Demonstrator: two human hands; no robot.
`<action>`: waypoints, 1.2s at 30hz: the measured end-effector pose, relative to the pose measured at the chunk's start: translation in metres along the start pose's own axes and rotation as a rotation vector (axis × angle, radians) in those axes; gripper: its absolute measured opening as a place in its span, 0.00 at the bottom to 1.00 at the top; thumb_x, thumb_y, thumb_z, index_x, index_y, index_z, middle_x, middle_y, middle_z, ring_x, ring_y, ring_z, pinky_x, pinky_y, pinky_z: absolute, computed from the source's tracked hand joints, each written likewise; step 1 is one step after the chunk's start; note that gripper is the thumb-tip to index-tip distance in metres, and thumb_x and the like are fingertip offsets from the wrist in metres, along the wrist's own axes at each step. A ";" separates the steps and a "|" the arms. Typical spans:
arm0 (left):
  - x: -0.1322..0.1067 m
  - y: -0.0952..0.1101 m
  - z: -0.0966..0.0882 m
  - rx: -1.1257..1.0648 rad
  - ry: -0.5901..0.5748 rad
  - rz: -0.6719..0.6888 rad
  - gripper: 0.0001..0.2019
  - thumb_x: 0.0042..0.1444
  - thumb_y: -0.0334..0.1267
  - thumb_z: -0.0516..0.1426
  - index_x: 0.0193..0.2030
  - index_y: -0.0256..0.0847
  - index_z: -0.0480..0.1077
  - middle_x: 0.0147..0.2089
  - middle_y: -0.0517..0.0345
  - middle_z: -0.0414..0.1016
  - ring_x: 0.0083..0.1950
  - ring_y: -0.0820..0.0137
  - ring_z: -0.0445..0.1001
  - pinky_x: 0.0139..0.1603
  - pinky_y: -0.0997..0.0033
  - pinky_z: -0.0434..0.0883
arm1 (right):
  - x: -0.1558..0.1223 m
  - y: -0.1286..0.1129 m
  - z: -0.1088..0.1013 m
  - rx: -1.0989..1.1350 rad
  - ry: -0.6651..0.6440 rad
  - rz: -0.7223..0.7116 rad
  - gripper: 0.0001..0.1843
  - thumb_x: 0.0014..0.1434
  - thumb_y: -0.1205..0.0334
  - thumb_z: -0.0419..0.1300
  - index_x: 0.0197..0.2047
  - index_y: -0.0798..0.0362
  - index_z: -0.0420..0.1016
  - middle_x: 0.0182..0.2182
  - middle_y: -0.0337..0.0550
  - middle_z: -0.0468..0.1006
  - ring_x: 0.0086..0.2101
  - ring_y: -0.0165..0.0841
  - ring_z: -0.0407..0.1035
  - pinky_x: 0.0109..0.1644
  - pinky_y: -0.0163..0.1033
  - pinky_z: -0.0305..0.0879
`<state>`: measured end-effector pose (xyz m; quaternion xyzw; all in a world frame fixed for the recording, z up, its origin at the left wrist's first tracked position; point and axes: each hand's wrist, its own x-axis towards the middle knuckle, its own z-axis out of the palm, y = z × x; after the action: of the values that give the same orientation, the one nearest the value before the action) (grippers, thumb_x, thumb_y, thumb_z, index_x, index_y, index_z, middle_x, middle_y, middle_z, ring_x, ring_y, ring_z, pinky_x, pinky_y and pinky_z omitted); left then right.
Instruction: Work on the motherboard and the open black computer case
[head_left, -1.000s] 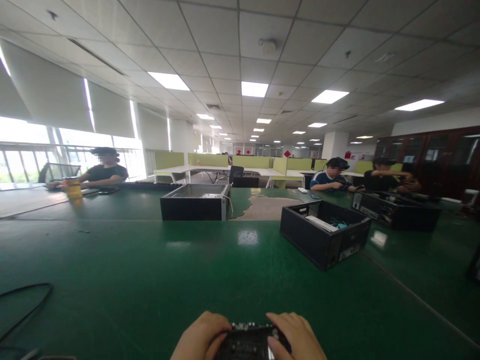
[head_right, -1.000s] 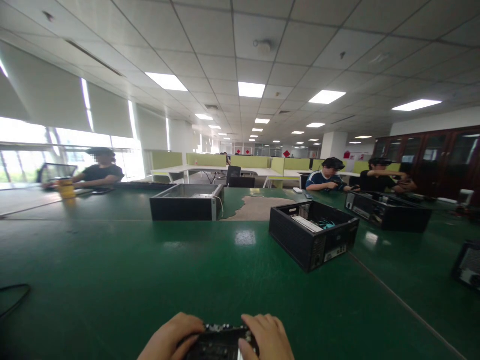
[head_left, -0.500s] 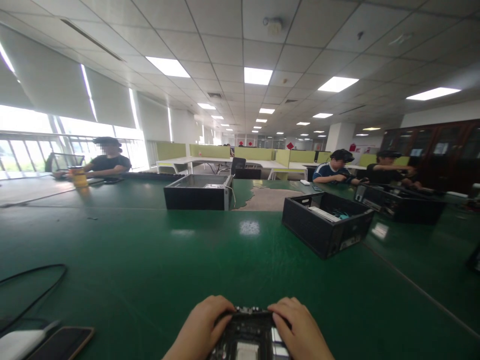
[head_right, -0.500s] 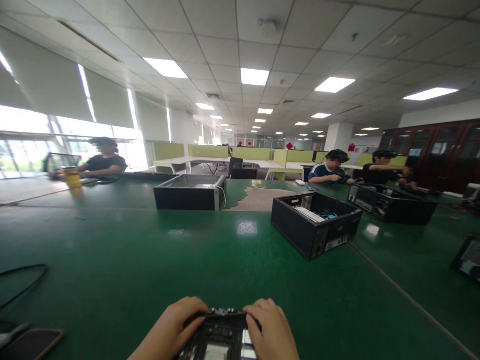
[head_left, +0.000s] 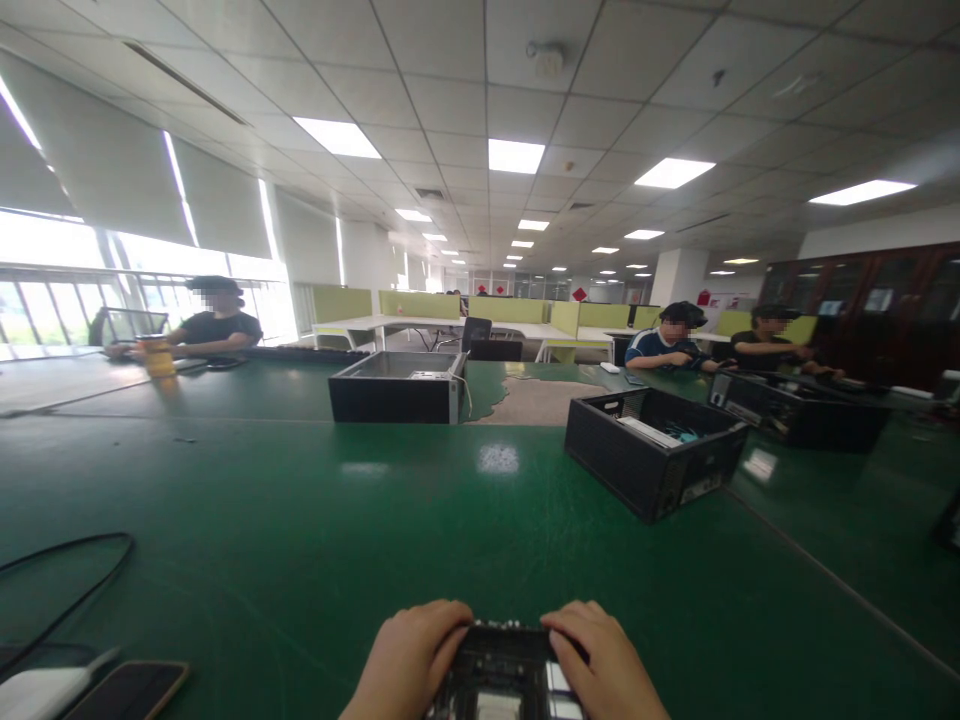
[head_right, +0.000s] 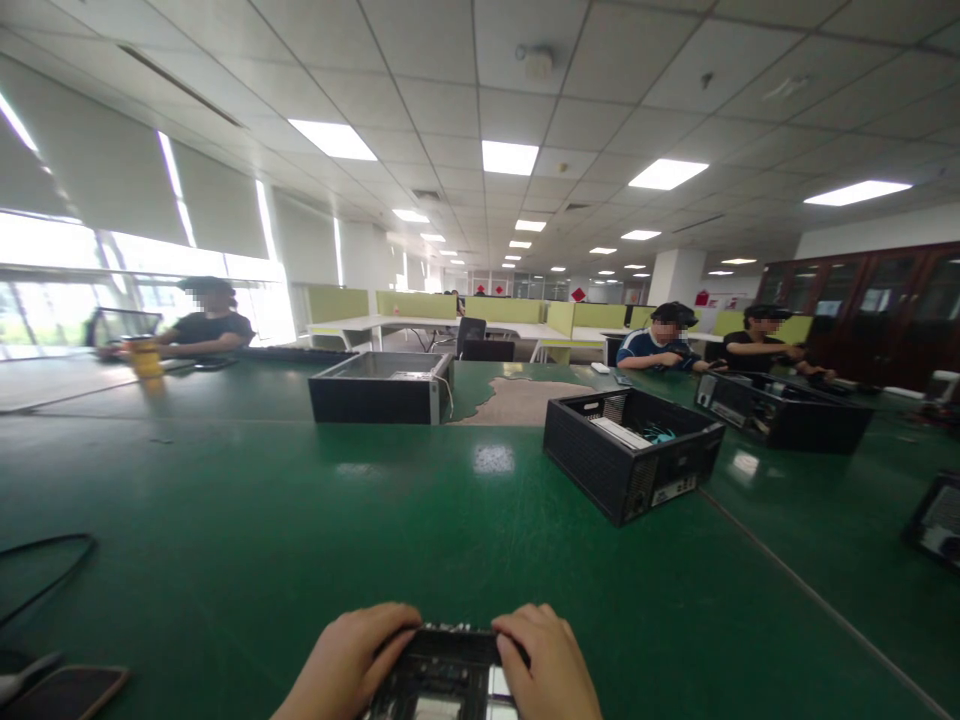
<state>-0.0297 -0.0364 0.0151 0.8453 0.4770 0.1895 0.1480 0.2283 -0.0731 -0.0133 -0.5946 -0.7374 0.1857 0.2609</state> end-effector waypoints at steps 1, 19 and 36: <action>0.000 0.000 0.000 -0.003 0.003 -0.007 0.11 0.63 0.40 0.48 0.41 0.51 0.73 0.39 0.64 0.79 0.42 0.69 0.76 0.42 0.73 0.65 | 0.000 0.000 0.000 0.002 0.000 0.000 0.16 0.64 0.56 0.49 0.46 0.44 0.78 0.44 0.38 0.78 0.45 0.35 0.67 0.51 0.37 0.56; -0.001 0.002 -0.003 -0.045 0.021 0.002 0.11 0.61 0.37 0.50 0.39 0.48 0.74 0.40 0.61 0.77 0.42 0.70 0.74 0.43 0.74 0.66 | -0.002 -0.002 -0.001 0.015 0.012 0.014 0.17 0.64 0.56 0.49 0.47 0.45 0.77 0.45 0.40 0.78 0.46 0.35 0.67 0.52 0.38 0.57; 0.000 0.003 0.000 -0.039 0.046 -0.018 0.11 0.60 0.35 0.50 0.38 0.48 0.74 0.39 0.62 0.77 0.41 0.71 0.74 0.42 0.74 0.65 | -0.002 0.000 0.000 0.015 0.016 0.008 0.17 0.64 0.55 0.49 0.47 0.46 0.77 0.45 0.41 0.78 0.46 0.36 0.67 0.52 0.39 0.57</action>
<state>-0.0279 -0.0381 0.0166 0.8335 0.4839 0.2169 0.1551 0.2290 -0.0752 -0.0134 -0.5970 -0.7315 0.1877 0.2705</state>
